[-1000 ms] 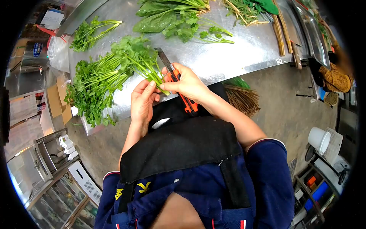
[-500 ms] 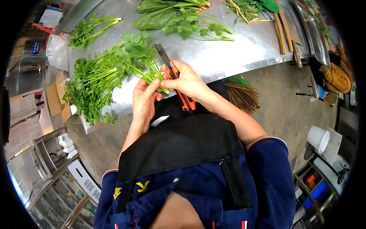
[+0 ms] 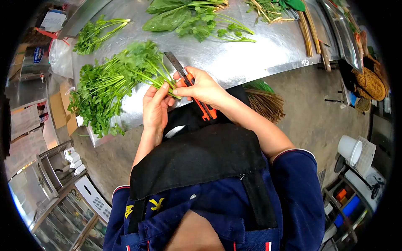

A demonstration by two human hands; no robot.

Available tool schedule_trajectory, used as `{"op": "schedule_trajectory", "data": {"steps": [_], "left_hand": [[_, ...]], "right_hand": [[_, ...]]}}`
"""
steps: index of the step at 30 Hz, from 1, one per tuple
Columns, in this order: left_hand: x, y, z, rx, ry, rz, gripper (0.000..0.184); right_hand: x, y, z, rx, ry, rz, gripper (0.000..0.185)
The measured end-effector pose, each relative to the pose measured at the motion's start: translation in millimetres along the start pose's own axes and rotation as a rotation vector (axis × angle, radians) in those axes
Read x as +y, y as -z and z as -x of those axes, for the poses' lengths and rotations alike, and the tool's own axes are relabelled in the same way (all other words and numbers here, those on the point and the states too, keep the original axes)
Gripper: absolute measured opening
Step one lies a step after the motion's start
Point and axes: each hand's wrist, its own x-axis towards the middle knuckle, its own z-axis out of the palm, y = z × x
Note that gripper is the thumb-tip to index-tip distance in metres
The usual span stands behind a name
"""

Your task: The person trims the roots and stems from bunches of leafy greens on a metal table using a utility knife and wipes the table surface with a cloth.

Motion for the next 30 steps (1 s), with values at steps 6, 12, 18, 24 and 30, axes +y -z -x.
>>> {"op": "schedule_trajectory", "data": {"steps": [6, 12, 18, 24, 30], "left_hand": [[-4, 2, 0, 0.053, 0.056, 0.034, 0.017], [3, 0, 8, 0.186, -0.182, -0.542, 0.018], [7, -15, -2, -0.098, -0.993, -1.417, 0.022], [-11, -1, -18, -0.122, -0.902, -1.431, 0.021], [-8, 2, -24, -0.152, -0.872, -1.381, 0.018]], "right_hand": [[1, 2, -8, 0.086, -0.011, -0.052, 0.029], [0, 13, -20, 0.097, 0.041, 0.214, 0.024], [2, 17, -23, 0.131, 0.114, 0.514, 0.029], [-3, 16, -12, 0.230, 0.238, 0.697, 0.042], [-36, 28, 42, 0.253, 0.231, 0.936, 0.033]]}}
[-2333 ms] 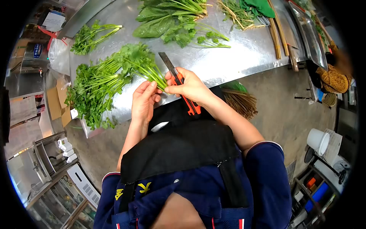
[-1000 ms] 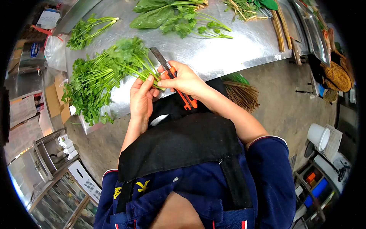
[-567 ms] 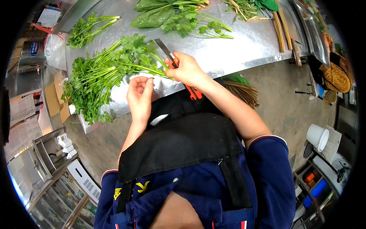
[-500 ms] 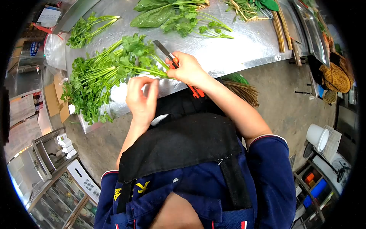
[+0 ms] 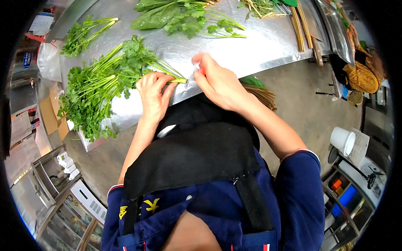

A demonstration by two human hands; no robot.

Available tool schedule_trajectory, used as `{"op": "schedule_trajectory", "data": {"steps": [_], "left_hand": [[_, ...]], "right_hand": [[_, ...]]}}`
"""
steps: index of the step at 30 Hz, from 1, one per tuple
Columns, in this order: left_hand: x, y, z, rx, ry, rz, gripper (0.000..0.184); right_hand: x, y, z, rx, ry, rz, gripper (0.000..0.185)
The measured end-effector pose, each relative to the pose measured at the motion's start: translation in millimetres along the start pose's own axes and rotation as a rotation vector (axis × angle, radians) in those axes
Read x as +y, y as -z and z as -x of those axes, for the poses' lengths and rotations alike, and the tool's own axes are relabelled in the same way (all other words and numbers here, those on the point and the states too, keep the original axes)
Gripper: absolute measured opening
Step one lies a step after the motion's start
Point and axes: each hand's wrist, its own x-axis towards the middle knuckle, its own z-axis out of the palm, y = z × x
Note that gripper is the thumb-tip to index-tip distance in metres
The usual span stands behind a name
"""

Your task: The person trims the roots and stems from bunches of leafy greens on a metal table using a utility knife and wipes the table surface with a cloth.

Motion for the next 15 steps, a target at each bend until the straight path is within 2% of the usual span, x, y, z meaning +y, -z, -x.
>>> {"op": "schedule_trajectory", "data": {"steps": [3, 7, 10, 15], "left_hand": [[-1, 0, -1, -0.016, 0.007, -0.006, 0.017], [0, 1, -2, -0.021, 0.008, -0.009, 0.016], [-1, 1, -3, -0.016, 0.001, -0.010, 0.015], [-4, 0, -3, -0.023, -0.005, 0.009, 0.016]], "right_hand": [[10, 0, 22, -0.090, 0.223, 0.218, 0.030], [8, 1, 31, -0.104, 0.223, 0.344, 0.035], [10, 0, 29, -0.056, 0.264, 0.318, 0.028], [8, -1, 27, -0.067, 0.277, 0.369, 0.027]]}}
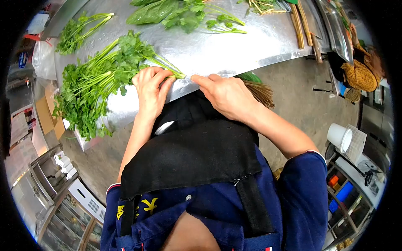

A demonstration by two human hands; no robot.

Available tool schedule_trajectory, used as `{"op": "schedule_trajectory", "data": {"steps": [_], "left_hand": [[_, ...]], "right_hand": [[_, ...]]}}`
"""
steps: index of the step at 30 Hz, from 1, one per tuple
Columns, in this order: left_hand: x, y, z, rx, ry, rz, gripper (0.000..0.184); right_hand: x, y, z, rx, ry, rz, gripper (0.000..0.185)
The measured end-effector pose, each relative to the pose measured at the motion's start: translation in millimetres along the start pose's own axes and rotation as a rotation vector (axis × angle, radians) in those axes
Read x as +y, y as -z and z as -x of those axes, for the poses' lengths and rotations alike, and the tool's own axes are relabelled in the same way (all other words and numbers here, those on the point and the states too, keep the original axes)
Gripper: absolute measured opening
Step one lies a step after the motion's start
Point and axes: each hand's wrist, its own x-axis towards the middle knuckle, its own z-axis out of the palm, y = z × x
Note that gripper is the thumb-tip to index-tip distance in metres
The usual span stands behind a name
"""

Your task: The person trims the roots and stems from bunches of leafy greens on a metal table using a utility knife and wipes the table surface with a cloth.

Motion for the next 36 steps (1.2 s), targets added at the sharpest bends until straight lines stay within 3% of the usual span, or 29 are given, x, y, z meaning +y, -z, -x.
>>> {"op": "schedule_trajectory", "data": {"steps": [13, 25, 31, 34, 36], "left_hand": [[1, 0, 0, 0.022, 0.013, 0.022, 0.013], [-2, -3, 1, 0.037, -0.021, 0.017, 0.015], [0, -1, 2, 0.024, -0.027, 0.013, 0.017], [2, 7, 7, -0.020, -0.042, 0.024, 0.021], [7, 12, 15, 0.005, -0.038, 0.009, 0.026]], "right_hand": [[-19, 13, -17, -0.240, 0.021, 0.363, 0.037], [-9, 6, -22, -0.311, 0.027, 0.336, 0.042], [3, 28, 10, -0.398, -0.102, 0.357, 0.029], [11, 39, 19, -0.209, -0.086, 0.050, 0.028], [6, 35, 9, -0.075, -0.222, -0.006, 0.030]]}}
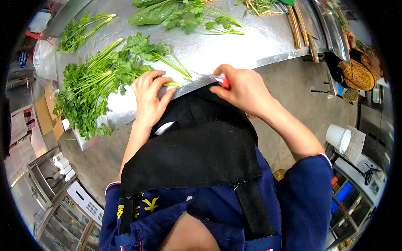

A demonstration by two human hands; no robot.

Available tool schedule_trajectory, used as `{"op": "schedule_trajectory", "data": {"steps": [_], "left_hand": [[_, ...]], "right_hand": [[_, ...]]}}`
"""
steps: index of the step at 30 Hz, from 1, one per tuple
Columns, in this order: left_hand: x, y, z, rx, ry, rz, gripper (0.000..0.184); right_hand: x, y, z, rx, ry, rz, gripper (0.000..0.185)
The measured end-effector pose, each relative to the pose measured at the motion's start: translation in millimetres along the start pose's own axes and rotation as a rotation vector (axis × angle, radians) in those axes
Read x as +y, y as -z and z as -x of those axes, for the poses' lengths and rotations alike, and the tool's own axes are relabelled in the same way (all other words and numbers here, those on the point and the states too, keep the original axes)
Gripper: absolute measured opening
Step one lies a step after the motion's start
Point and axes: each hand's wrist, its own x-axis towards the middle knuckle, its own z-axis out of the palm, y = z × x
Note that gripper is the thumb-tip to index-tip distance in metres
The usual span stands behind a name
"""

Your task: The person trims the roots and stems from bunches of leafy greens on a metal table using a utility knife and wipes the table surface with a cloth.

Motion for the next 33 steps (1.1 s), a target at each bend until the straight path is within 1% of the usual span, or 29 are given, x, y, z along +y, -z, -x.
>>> {"op": "schedule_trajectory", "data": {"steps": [2, 3, 4, 6, 7, 10, 11, 12, 14, 15, 17, 18, 19, 20, 22, 23, 24, 26, 27, 28, 30, 31, 32, 33], "left_hand": [[12, 7, 3, 0.080, 0.002, -0.041, 0.028], [19, 11, 1, 0.153, 0.003, -0.075, 0.024], [20, 12, 3, 0.163, 0.037, -0.083, 0.022], [18, 9, 10, 0.192, 0.110, -0.096, 0.019], [15, 8, 12, 0.166, 0.175, -0.047, 0.022], [13, 3, 17, 0.130, 0.356, -0.023, 0.027], [14, 3, 14, 0.151, 0.354, -0.020, 0.028], [12, 1, 14, 0.150, 0.367, 0.013, 0.029], [16, 5, 8, 0.077, 0.406, -0.039, 0.031], [18, 8, 5, 0.053, 0.467, -0.019, 0.033], [18, 15, 0, -0.026, 0.621, 0.016, 0.042], [17, 15, -2, -0.081, 0.689, 0.023, 0.046], [16, 15, 0, -0.097, 0.712, 0.032, 0.052], [18, 16, 0, -0.097, 0.743, 0.051, 0.053], [16, 14, 3, -0.125, 0.785, 0.103, 0.054], [15, 14, 3, -0.150, 0.806, 0.083, 0.051], [14, 13, 4, -0.147, 0.825, 0.113, 0.051], [11, 13, 5, -0.146, 0.857, 0.175, 0.050], [11, 13, 5, -0.131, 0.861, 0.214, 0.043], [9, 14, 5, -0.090, 0.892, 0.305, 0.042], [7, 9, 11, -0.014, 0.967, 0.502, 0.039], [4, 8, 14, 0.003, 1.039, 0.650, 0.030], [-1, 7, 17, 0.020, 1.029, 0.828, 0.025], [-3, 7, 20, 0.076, 0.997, 0.957, 0.022]], "right_hand": [[-3, -14, -19, 0.122, -0.004, -0.039, 0.031], [-6, -23, -30, 0.092, 0.007, -0.052, 0.029], [-5, -39, -38, 0.143, 0.087, -0.085, 0.025], [-9, -56, -50, 0.103, 0.065, -0.045, 0.022], [-8, -58, -53, 0.108, 0.088, 0.003, 0.020], [-1, -30, -59, -0.022, -0.073, -0.216, 0.021], [3, -22, -59, -0.038, -0.185, -0.572, 0.022], [-4, -2, -58, -0.062, -0.235, -0.768, 0.023], [-26, 33, -62, -0.050, -0.206, -0.878, 0.023], [-32, 43, -67, -0.009, -0.157, -0.904, 0.025], [-47, 55, -84, 0.068, -0.056, -0.916, 0.030], [-57, 58, -98, 0.056, 0.005, -0.946, 0.032], [-68, 58, -116, 0.014, 0.059, -0.977, 0.032], [-79, 56, -138, -0.029, 0.113, -1.009, 0.033], [-105, 40, -189, -0.067, 0.126, -1.073, 0.030], [-118, 32, -214, -0.054, 0.138, -0.977, 0.027], [-125, 25, -235, -0.042, 0.146, -0.882, 0.025], [-111, 4, -269, 0.025, 0.082, -0.717, 0.023], [-104, 0, -277, 0.067, 0.047, -0.631, 0.021], [-98, 3, -263, 0.030, 0.124, -0.525, 0.022], [-85, -5, -218, -0.120, 0.161, -0.609, 0.023], [-75, -10, -192, -0.227, 0.102, -0.659, 0.023], [-66, -15, -167, -0.335, 0.035, -0.712, 0.023], [-56, -23, -144, -0.386, -0.017, -0.723, 0.024]]}}
